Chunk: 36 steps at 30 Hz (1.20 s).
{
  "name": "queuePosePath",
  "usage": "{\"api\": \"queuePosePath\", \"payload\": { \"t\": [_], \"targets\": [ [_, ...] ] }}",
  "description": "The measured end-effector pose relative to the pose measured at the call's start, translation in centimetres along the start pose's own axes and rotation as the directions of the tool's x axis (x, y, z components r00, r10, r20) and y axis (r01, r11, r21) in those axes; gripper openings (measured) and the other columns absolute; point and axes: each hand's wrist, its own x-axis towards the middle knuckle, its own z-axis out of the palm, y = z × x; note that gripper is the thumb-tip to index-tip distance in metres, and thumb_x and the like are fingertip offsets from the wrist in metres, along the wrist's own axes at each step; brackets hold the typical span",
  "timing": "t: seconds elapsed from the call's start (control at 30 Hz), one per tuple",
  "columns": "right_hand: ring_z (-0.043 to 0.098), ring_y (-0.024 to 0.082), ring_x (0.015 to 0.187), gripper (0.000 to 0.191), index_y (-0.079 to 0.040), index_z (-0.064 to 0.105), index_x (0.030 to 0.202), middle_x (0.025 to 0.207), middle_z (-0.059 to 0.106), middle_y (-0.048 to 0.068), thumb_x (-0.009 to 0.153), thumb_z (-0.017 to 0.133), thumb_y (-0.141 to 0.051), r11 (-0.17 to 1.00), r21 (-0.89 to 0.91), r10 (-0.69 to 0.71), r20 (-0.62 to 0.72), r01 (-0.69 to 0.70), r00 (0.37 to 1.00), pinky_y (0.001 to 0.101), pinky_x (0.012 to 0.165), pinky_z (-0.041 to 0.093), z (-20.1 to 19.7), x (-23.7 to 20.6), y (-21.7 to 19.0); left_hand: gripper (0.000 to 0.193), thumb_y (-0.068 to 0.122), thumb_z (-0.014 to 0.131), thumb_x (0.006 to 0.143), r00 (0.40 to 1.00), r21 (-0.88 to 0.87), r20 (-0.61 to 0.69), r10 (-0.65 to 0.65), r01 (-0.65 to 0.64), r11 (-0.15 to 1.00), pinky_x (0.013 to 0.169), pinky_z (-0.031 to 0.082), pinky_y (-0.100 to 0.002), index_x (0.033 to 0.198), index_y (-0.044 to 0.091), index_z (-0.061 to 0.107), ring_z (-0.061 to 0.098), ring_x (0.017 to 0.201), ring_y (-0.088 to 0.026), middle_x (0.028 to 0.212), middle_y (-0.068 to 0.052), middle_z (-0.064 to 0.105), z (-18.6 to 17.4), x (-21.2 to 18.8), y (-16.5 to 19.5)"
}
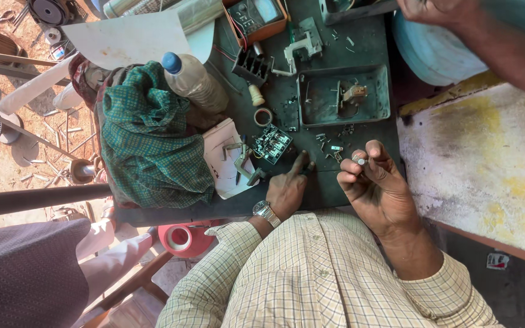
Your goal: The person uses a screwdriver to remove screws from a small electronic component on a cluttered workbench. They then place the component into a plastic tray and continue handling small parts and tools.
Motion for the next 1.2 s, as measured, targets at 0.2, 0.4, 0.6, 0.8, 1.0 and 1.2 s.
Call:
{"api": "queuePosePath", "payload": {
  "t": [0.2,0.4,0.6,0.8,1.0,1.2],
  "targets": [
    [0.067,0.019,0.097,0.020,-0.005,0.074,0.114,0.106,0.073,0.011,0.094,0.072,0.002,0.991,-0.081,-0.108,-0.047,0.104,0.993,0.0309,0.087,0.055,-1.6,-0.4,-1.1,0.008,0.003,0.063,0.081,1.000,-0.041,-0.027,-0.014,0.012,0.999,0.057,0.056,-0.045,0.076,0.005,0.070,0.072,0.067,-0.033,0.154,-0.017,0.046,0.2,0.0,-0.3],
    [0.073,0.019,0.097,0.014,0.002,0.074,0.106,0.106,0.074,0.011,0.095,0.071,0.010,0.341,-0.907,-0.546,0.022,0.246,0.838,0.0331,0.093,0.062,-9.2,2.0,-3.0,0.004,0.003,0.065,0.077,1.000,-0.048,-0.011,0.000,0.000,0.999,0.061,0.057,-0.046,0.074,0.003,0.067,0.072,0.070,-0.034,0.150,-0.016,0.053,0.0,-0.2,-0.9],
    [0.069,0.015,0.077,0.015,-0.001,0.076,0.100,0.092,0.078,0.010,0.086,0.078,0.004,0.254,-0.939,-0.403,-0.321,-0.232,0.857,0.0287,0.072,0.056,-16.0,2.3,0.2,0.003,0.002,0.068,0.074,0.997,-0.059,0.075,-0.009,0.014,0.998,0.058,0.057,-0.046,0.076,0.002,0.070,0.073,0.069,-0.034,0.158,-0.021,0.041,-1.4,0.3,-0.3],
    [0.072,0.008,0.082,0.011,-0.004,0.078,0.099,0.092,0.080,0.007,0.088,0.078,-0.005,0.103,-0.988,-0.336,-0.145,-0.117,0.931,0.0241,0.075,0.056,-16.4,3.1,3.8,0.006,0.006,0.070,0.076,1.000,-0.102,0.013,0.001,0.000,0.995,0.064,0.058,-0.045,0.072,0.002,0.069,0.074,0.074,-0.034,0.156,-0.020,0.044,-2.2,0.2,0.7],
    [0.074,0.019,0.089,0.014,-0.004,0.078,0.101,0.097,0.078,0.013,0.088,0.076,-0.001,-0.250,-0.968,-0.433,0.081,-0.033,0.898,0.0308,0.079,0.056,-15.9,3.0,1.6,0.011,0.008,0.071,0.074,0.990,-0.129,-0.136,0.038,-0.056,0.990,0.062,0.057,-0.046,0.068,0.001,0.066,0.072,0.072,-0.034,0.145,-0.023,0.055,-1.1,-0.2,0.2],
    [0.068,0.028,0.078,0.032,-0.001,0.072,0.115,0.105,0.068,0.015,0.083,0.075,-0.001,-0.387,-0.922,-0.316,0.124,-0.009,0.941,0.0384,0.070,0.054,-16.0,5.3,-1.5,0.013,0.017,0.072,0.078,0.998,-0.074,-0.037,-0.043,0.041,0.996,0.065,0.056,-0.047,0.074,0.005,0.068,0.070,0.073,-0.036,0.090,-0.014,0.073,0.1,0.2,0.4]
  ]
}}
